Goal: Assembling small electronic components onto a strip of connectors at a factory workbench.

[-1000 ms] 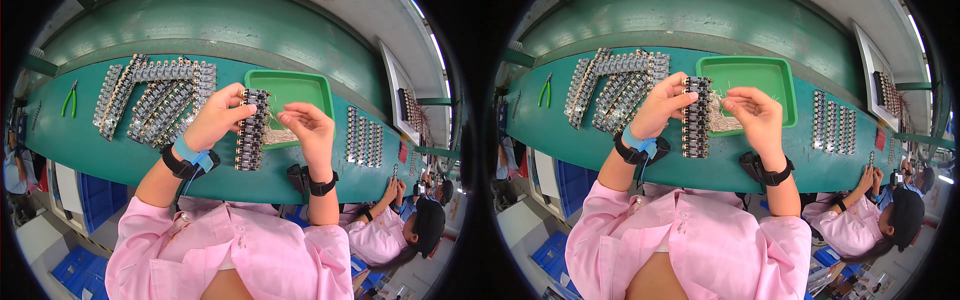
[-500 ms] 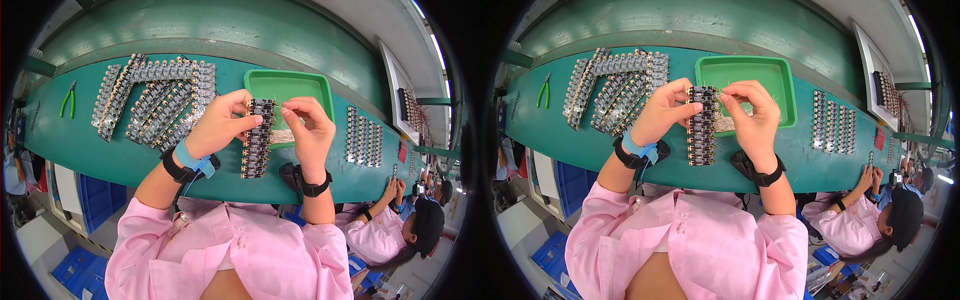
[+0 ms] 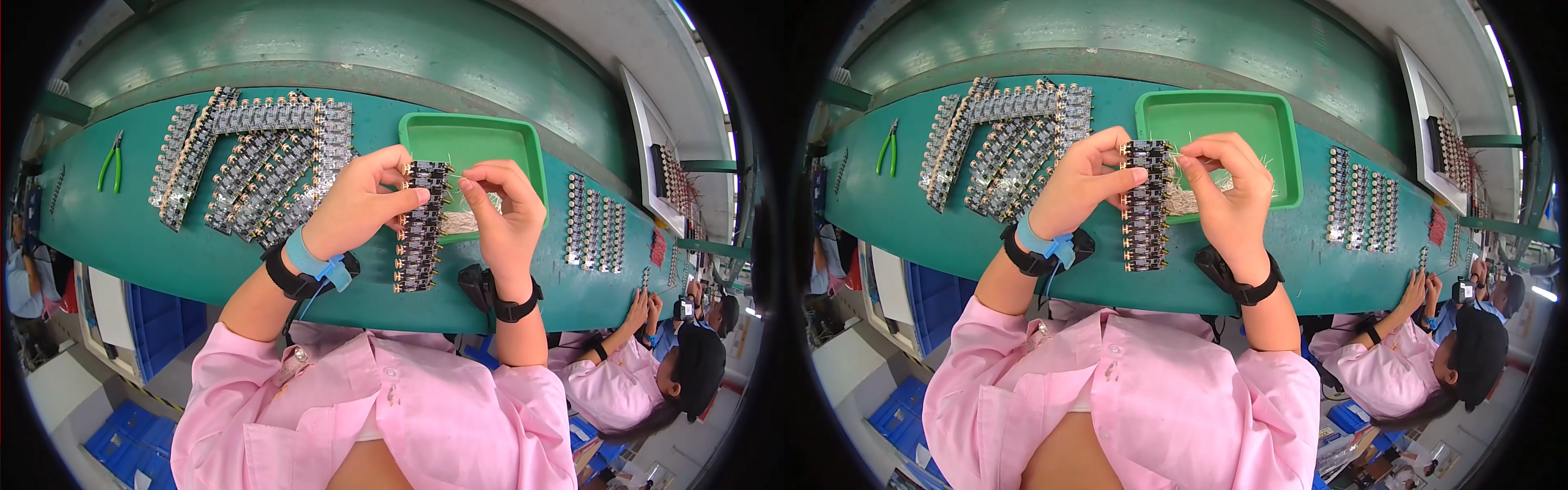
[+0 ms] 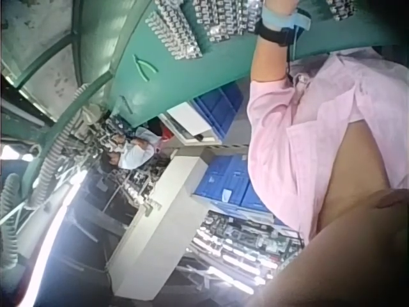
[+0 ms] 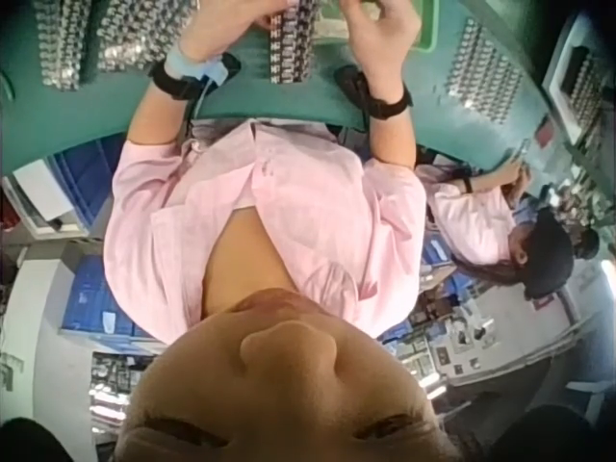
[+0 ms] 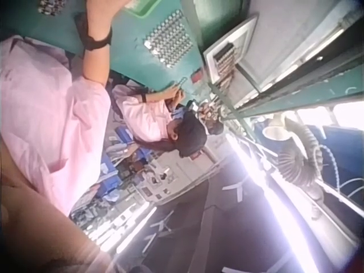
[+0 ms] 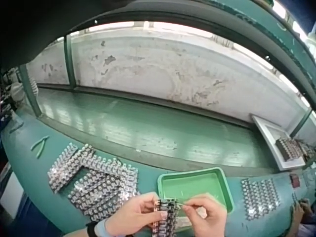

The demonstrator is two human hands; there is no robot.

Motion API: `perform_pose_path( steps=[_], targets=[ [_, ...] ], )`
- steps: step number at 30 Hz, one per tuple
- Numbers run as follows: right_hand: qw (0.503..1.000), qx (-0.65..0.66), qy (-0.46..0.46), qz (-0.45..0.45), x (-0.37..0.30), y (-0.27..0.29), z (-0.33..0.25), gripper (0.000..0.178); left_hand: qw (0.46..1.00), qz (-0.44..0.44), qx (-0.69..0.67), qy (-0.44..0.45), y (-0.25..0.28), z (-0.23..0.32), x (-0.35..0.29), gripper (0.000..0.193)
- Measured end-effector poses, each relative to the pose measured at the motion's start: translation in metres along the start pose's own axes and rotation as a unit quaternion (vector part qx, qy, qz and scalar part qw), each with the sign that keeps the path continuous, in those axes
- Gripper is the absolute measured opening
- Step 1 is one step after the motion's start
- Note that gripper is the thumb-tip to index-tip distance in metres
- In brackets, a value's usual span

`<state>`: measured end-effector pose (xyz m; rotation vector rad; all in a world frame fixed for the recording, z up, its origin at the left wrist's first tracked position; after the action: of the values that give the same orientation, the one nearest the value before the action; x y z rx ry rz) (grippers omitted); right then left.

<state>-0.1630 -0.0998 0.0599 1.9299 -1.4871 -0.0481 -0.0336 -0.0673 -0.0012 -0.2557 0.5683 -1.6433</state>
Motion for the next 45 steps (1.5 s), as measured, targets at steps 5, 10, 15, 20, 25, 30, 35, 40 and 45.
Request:
perform_pose_path(
  steps=[5, 10, 15, 20, 25, 30, 35, 40, 45],
  targets=[
    [0.999, -0.027, 0.025, 0.004, 0.0, 0.0, -0.006, 0.01, 1.0, 0.0, 0.003, -0.003, -0.001, 0.001, 0.0, 0.012],
    [0.998, -0.045, 0.038, 0.008, 0.001, 0.001, -0.011, 0.01, 1.0, -0.012, 0.012, 0.013, -0.001, -0.001, 0.0, 0.012],
    [0.999, -0.042, 0.033, 0.005, 0.002, -0.001, -0.01, 0.008, 1.0, -0.01, 0.011, 0.014, 0.001, -0.003, -0.001, 0.012],
    [0.999, -0.047, 0.021, 0.007, 0.003, 0.0, -0.005, 0.007, 1.0, -0.014, 0.009, 0.016, 0.0, -0.003, -0.001, 0.012],
    [0.999, -0.04, 0.012, -0.018, 0.008, -0.004, 0.001, 0.007, 0.999, -0.039, 0.019, 0.023, -0.004, -0.005, 0.0, 0.012],
    [0.993, -0.079, 0.028, -0.077, 0.01, -0.007, -0.005, 0.005, 0.998, -0.043, 0.03, 0.043, -0.004, -0.006, 0.0, 0.012],
    [0.998, -0.052, 0.021, -0.024, 0.013, 0.005, 0.003, 0.007, 1.0, -0.02, 0.012, 0.019, 0.0, 0.001, 0.001, 0.014],
    [0.958, -0.201, -0.01, -0.203, -0.006, -0.019, 0.024, 0.013, 0.999, 0.021, -0.036, 0.006, 0.017, 0.005, 0.004, 0.013],
    [0.944, -0.214, 0.015, -0.249, -0.02, -0.036, 0.026, 0.016, 0.999, 0.032, -0.038, 0.005, 0.017, 0.005, 0.004, 0.012]
  ],
)
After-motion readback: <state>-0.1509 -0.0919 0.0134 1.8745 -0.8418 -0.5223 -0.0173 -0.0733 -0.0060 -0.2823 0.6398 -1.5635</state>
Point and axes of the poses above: each hand's wrist, its own x-axis towards the middle knuckle, its own y-axis out of the back of the hand, z = x × y, the point moved 9 cm from there along x, towards the middle knuckle, and after that the axes turned 13 degrees about -x, right-handed, at the moved point
